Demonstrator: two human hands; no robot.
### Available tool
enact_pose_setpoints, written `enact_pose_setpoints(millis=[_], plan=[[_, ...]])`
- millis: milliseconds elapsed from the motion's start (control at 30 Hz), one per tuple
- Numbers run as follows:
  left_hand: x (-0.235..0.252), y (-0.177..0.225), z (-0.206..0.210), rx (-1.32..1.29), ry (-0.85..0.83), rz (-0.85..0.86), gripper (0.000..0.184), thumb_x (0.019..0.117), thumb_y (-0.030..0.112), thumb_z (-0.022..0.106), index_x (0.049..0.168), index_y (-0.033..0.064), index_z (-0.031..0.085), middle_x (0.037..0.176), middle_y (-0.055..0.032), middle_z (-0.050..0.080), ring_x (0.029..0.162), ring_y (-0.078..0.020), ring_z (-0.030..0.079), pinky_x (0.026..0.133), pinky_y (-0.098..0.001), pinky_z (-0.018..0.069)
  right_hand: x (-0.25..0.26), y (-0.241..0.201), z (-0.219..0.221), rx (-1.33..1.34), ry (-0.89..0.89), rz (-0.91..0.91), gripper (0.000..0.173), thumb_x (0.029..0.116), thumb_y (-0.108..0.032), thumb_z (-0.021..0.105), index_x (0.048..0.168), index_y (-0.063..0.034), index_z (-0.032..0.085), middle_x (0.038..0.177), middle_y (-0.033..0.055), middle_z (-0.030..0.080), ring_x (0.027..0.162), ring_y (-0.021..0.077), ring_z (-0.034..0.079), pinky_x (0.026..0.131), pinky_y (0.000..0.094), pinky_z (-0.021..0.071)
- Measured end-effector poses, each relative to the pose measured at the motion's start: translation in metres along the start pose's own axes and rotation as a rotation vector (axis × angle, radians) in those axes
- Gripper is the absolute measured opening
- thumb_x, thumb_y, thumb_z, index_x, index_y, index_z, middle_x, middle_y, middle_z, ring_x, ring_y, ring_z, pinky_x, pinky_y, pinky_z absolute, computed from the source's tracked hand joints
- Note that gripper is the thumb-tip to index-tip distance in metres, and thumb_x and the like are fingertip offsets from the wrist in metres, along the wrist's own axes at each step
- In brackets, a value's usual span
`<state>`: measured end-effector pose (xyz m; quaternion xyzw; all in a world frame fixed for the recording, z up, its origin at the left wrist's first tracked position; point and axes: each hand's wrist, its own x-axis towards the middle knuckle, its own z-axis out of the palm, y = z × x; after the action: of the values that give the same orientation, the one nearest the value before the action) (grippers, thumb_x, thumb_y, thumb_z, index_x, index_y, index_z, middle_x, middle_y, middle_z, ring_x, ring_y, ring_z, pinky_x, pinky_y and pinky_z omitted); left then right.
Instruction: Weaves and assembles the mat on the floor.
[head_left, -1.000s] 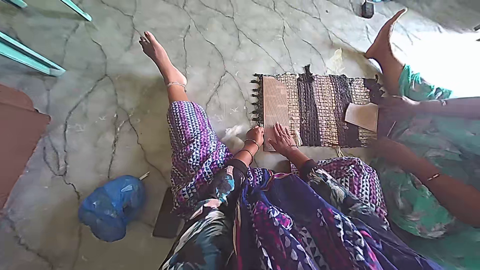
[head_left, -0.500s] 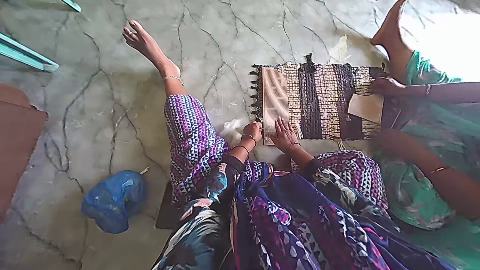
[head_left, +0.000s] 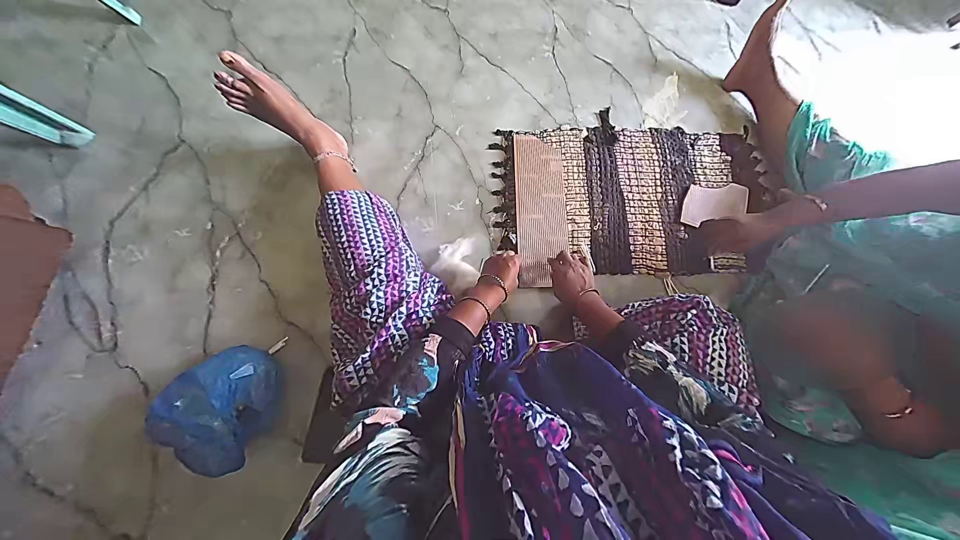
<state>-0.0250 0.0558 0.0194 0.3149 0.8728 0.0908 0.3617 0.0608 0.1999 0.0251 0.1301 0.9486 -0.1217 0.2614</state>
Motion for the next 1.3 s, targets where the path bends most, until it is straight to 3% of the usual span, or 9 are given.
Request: enact_pose_setpoints(millis=[100, 267, 400, 600, 867, 1000, 1067, 1167, 1300], plan=[[-0.008, 0.001, -0.004, 0.019, 0.001, 0.022, 0.029, 0.1039, 0.004, 0.051, 0.128, 0.0001, 0.067, 0.133, -0.0228, 0.064, 0.127, -0.0392, 0.061, 0.105, -0.0566, 0.0487, 0.004, 0.004, -0.005, -0.052, -0.034, -0.026, 0.025, 0.0985, -0.005, 0.055, 0.116, -0.0016, 0.072, 0.128, 0.0202, 0.064, 0.127, 0.0366, 0.057, 0.109, 0.0553, 0.0409], [-0.017, -0.011, -0.012, -0.003, 0.036, -0.006, 0.025, 0.1001, 0.001, 0.056, 0.122, -0.0015, 0.068, 0.129, -0.0238, 0.066, 0.123, -0.0413, 0.063, 0.101, -0.0598, 0.0498, -0.002, 0.042, -0.027, 0.175, 0.019, 0.161, 0.024, 0.1015, -0.015, 0.059, 0.115, -0.0042, 0.075, 0.129, 0.0203, 0.067, 0.128, 0.0387, 0.058, 0.109, 0.0618, 0.0386], [-0.036, -0.051, -0.017, -0.422, 0.246, -0.098, 0.028, 0.0976, 0.0, 0.061, 0.125, -0.0039, 0.064, 0.113, -0.0294, 0.069, 0.105, -0.0464, 0.069, 0.092, -0.0642, 0.0532, 0.015, 0.099, -0.021, 0.578, 0.054, 0.347, 0.027, 0.1011, -0.021, 0.065, 0.116, -0.0004, 0.074, 0.117, 0.0251, 0.072, 0.114, 0.0425, 0.067, 0.101, 0.0635, 0.0474], [-0.055, -0.085, -0.027, -1.185, 0.358, -0.362, 0.031, 0.1086, 0.006, 0.041, 0.138, -0.002, 0.043, 0.11, -0.0194, 0.062, 0.079, -0.0184, 0.065, 0.075, -0.0356, 0.0554, 0.017, 0.088, -0.031, 0.67, 0.326, 0.481, 0.029, 0.1024, -0.021, 0.061, 0.116, 0.0018, 0.074, 0.119, 0.0289, 0.069, 0.117, 0.0467, 0.063, 0.101, 0.0667, 0.0437], [-0.065, -0.093, -0.045, -1.44, 0.563, -0.328, 0.037, 0.1049, 0.004, 0.033, 0.141, -0.0004, 0.039, 0.101, -0.0185, 0.061, 0.072, -0.0201, 0.066, 0.071, -0.0375, 0.0589, 0.05, -0.05, -0.019, 0.443, 0.127, -0.185, 0.026, 0.101, -0.014, 0.062, 0.119, 0.0009, 0.072, 0.126, 0.023, 0.069, 0.118, 0.0398, 0.065, 0.103, 0.0589, 0.0488], [-0.056, -0.097, -0.043, -1.406, 0.715, -0.325, 0.026, 0.1079, 0.005, 0.027, 0.122, -0.0023, 0.048, 0.091, -0.0122, 0.059, 0.069, -0.0145, 0.062, 0.067, -0.0317, 0.0553, 0.081, -0.121, -0.006, 0.157, 0.04, -0.301, 0.05, 0.0959, -0.012, 0.068, 0.145, -0.0124, 0.059, 0.143, 0.0241, 0.055, 0.132, 0.0425, 0.054, 0.108, 0.0602, 0.0436], [-0.048, -0.104, -0.037, -1.3, 0.817, -0.308, 0.024, 0.1024, 0.002, 0.028, 0.102, 0.001, 0.052, 0.077, -0.0062, 0.058, 0.056, -0.0091, 0.05, 0.054, -0.0251, 0.0428, 0.095, -0.136, 0.001, 0.063, 0.06, -0.334, 0.048, 0.0924, -0.008, 0.071, 0.14, -0.015, 0.065, 0.141, 0.0234, 0.057, 0.13, 0.044, 0.054, 0.105, 0.0627, 0.0431], [-0.045, -0.111, -0.036, -1.15, 0.831, -0.277, 0.025, 0.0991, -0.001, 0.033, 0.09, -0.0023, 0.055, 0.078, -0.0114, 0.059, 0.071, -0.0194, 0.053, 0.067, -0.0381, 0.0442, 0.109, -0.135, 0.005, 0.019, 0.07, -0.343, 0.016, 0.0919, -0.01, 0.072, 0.107, -0.0064, 0.076, 0.125, 0.024, 0.064, 0.121, 0.0438, 0.059, 0.102, 0.0651, 0.0449], [-0.053, -0.106, -0.051, -1.051, 0.548, -0.257, 0.044, 0.1009, 0.007, 0.058, 0.143, -0.0029, 0.051, 0.128, -0.0278, 0.064, 0.117, -0.0405, 0.062, 0.1, -0.056, 0.0492, 0.096, -0.117, -0.029, 0.416, 0.034, -0.234, 0.021, 0.1002, -0.014, 0.064, 0.109, 0.0026, 0.073, 0.117, 0.0263, 0.069, 0.113, 0.043, 0.065, 0.101, 0.0619, 0.0473]])
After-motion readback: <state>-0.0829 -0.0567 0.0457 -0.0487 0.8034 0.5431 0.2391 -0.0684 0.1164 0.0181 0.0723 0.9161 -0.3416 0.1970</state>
